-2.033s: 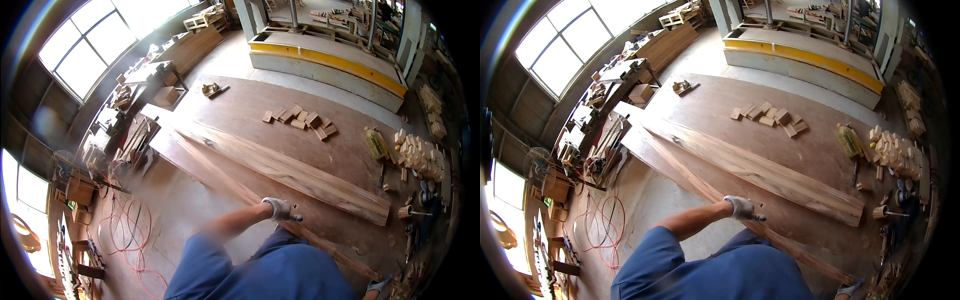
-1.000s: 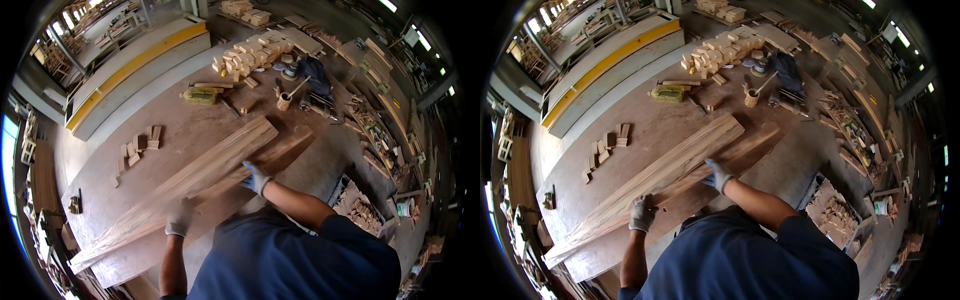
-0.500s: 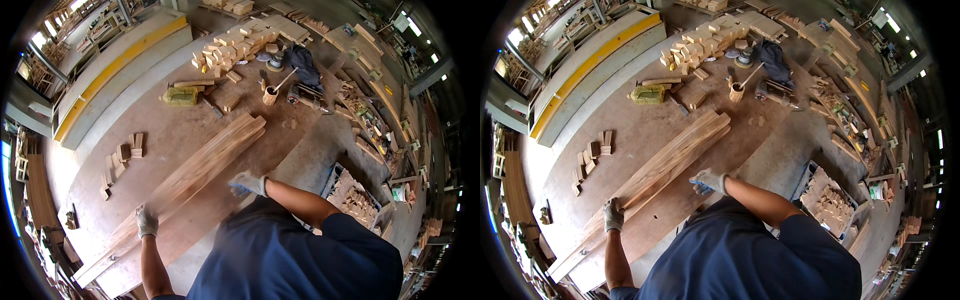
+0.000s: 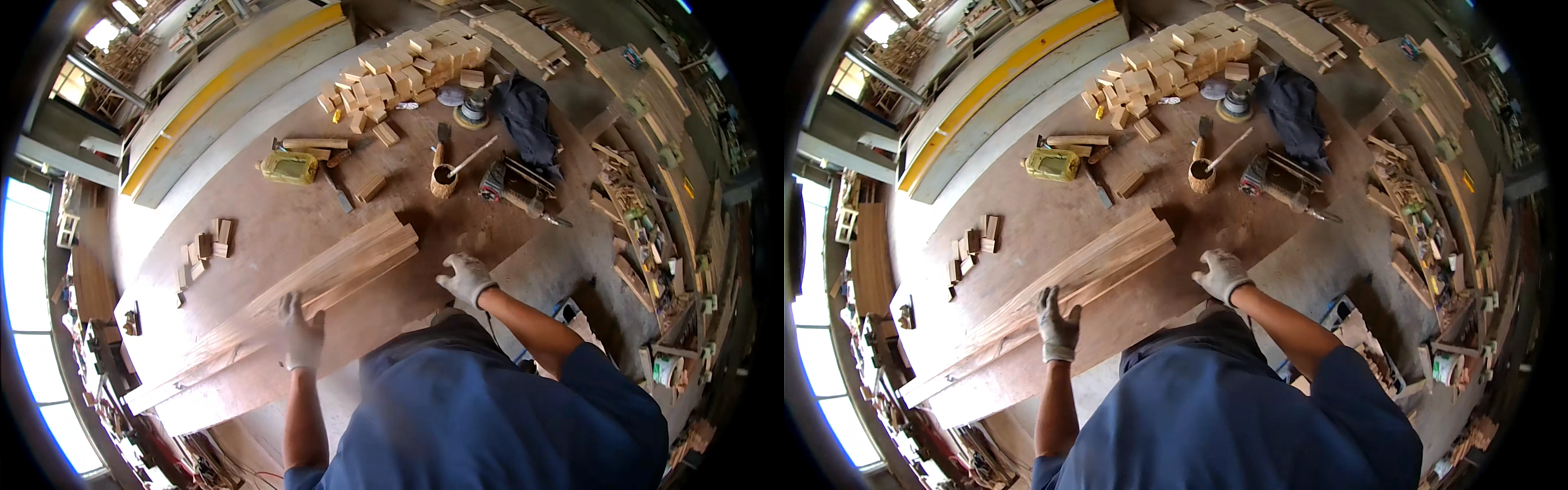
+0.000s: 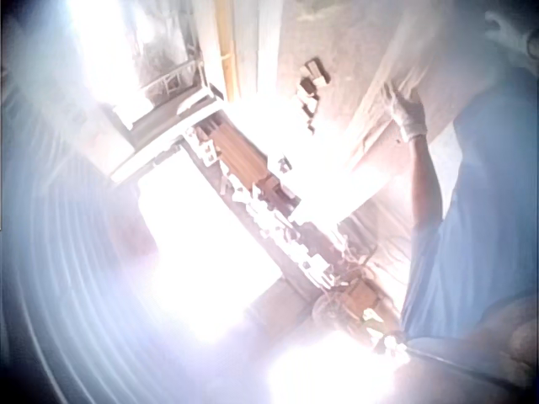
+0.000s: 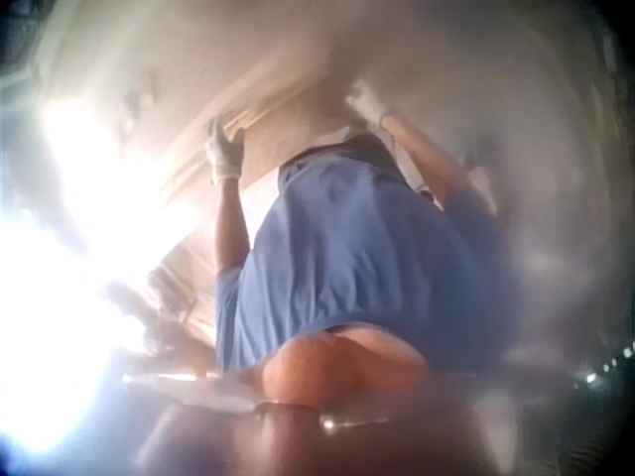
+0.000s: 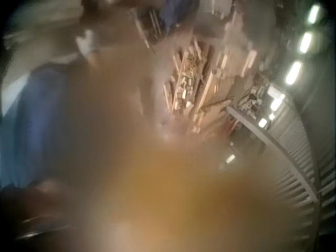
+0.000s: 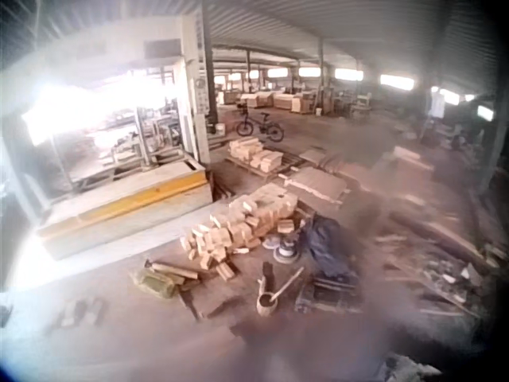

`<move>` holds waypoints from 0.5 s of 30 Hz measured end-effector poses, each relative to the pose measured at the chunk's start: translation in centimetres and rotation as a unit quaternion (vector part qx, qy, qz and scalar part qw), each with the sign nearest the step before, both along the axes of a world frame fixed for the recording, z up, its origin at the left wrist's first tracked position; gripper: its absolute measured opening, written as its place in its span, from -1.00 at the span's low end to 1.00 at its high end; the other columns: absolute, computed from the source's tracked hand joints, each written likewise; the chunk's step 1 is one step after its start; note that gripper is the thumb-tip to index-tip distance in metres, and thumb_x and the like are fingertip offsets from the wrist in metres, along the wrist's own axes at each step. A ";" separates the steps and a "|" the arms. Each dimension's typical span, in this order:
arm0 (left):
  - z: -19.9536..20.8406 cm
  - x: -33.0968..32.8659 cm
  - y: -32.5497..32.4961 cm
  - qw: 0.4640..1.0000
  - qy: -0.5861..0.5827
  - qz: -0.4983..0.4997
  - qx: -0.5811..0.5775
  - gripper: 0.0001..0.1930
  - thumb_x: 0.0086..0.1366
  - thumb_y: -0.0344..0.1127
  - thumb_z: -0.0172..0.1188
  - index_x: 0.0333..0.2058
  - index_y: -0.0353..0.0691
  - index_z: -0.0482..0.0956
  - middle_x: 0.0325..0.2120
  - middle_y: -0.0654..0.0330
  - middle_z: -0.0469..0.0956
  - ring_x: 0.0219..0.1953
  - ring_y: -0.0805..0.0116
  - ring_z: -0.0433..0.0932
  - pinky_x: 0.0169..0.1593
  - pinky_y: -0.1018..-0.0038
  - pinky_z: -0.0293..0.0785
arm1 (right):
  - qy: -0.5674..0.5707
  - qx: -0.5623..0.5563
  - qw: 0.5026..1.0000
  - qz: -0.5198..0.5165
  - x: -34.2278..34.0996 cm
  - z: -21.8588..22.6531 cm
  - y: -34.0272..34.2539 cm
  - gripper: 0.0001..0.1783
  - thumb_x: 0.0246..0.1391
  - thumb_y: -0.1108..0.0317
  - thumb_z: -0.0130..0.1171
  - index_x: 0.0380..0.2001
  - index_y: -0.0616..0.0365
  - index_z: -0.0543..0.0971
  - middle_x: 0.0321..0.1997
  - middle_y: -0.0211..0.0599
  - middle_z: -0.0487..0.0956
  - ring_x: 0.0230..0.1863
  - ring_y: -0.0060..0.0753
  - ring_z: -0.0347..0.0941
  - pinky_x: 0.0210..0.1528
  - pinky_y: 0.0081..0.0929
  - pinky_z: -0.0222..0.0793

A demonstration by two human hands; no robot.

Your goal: The person applies glue to small wooden blocks using a brush and attaches them to a long wooden plank using a nail gun. The person repeatedly picks up blocks, applies adhesive, and fastens them to the plank in a workshop setting.

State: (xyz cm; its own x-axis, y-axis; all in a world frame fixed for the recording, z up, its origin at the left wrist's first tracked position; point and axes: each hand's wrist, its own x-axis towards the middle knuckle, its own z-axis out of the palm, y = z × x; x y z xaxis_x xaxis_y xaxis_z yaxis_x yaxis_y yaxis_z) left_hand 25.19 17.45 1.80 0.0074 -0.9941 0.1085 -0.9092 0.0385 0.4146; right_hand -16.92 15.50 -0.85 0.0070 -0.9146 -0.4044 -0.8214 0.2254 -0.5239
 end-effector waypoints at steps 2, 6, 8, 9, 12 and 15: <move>0.9 -3.9 -1.8 1.000 0.005 -0.018 -0.015 -0.37 0.18 -0.28 0.47 0.22 -0.29 0.52 0.25 -0.21 0.47 0.35 -0.25 0.37 0.41 0.00 0.32 | 0.110 -0.060 0.990 0.070 -2.3 0.2 -0.2 -0.34 0.08 -0.04 0.43 0.12 0.16 0.58 0.34 0.08 0.50 0.41 0.09 0.37 0.44 -0.04 0.27; 1.0 -8.7 -6.1 0.998 0.039 -0.042 -0.025 -0.40 0.19 -0.22 0.46 0.19 -0.26 0.55 0.19 -0.17 0.54 0.26 -0.23 0.45 0.35 0.01 0.38 | 0.193 0.037 0.968 0.155 -4.9 0.0 -1.7 -0.15 0.08 -0.08 0.42 0.31 0.21 0.45 0.51 0.02 0.28 0.54 0.08 0.16 0.50 0.02 0.15; 1.1 -10.6 -8.8 0.997 0.051 -0.060 -0.026 -0.44 0.22 -0.25 0.42 0.19 -0.26 0.56 0.17 -0.15 0.55 0.24 -0.20 0.47 0.33 0.03 0.41 | 0.225 0.019 0.960 0.166 -4.7 -0.4 -1.0 -0.04 0.07 -0.11 0.42 0.41 0.20 0.36 0.53 0.03 0.25 0.56 0.08 0.11 0.50 0.05 0.15; 1.0 -11.3 -10.1 0.996 0.054 -0.066 -0.023 -0.45 0.23 -0.25 0.41 0.18 -0.26 0.56 0.17 -0.14 0.56 0.23 -0.19 0.47 0.31 0.05 0.42 | 0.243 0.012 0.955 0.171 -4.5 -0.5 -0.5 0.02 0.06 -0.13 0.42 0.45 0.20 0.32 0.54 0.03 0.23 0.57 0.08 0.09 0.50 0.07 0.16; -1.4 -12.2 -14.8 0.994 0.042 -0.090 -0.040 -0.46 0.25 -0.19 0.42 0.16 -0.27 0.59 0.15 -0.13 0.59 0.21 -0.18 0.51 0.28 0.09 0.45 | 0.259 0.023 0.948 0.184 -3.9 0.1 -1.2 0.17 0.02 -0.18 0.43 0.54 0.19 0.18 0.58 0.06 0.17 0.58 0.09 0.05 0.48 0.11 0.17; -1.6 -15.1 -18.7 0.991 0.059 -0.120 0.012 -0.54 0.26 -0.30 0.31 0.14 -0.24 0.61 0.13 -0.13 0.59 0.21 -0.20 0.48 0.27 0.05 0.45 | 0.265 0.060 0.945 0.184 -4.1 0.9 -0.7 0.21 0.01 -0.21 0.43 0.55 0.19 0.14 0.61 0.06 0.13 0.60 0.09 0.03 0.48 0.13 0.18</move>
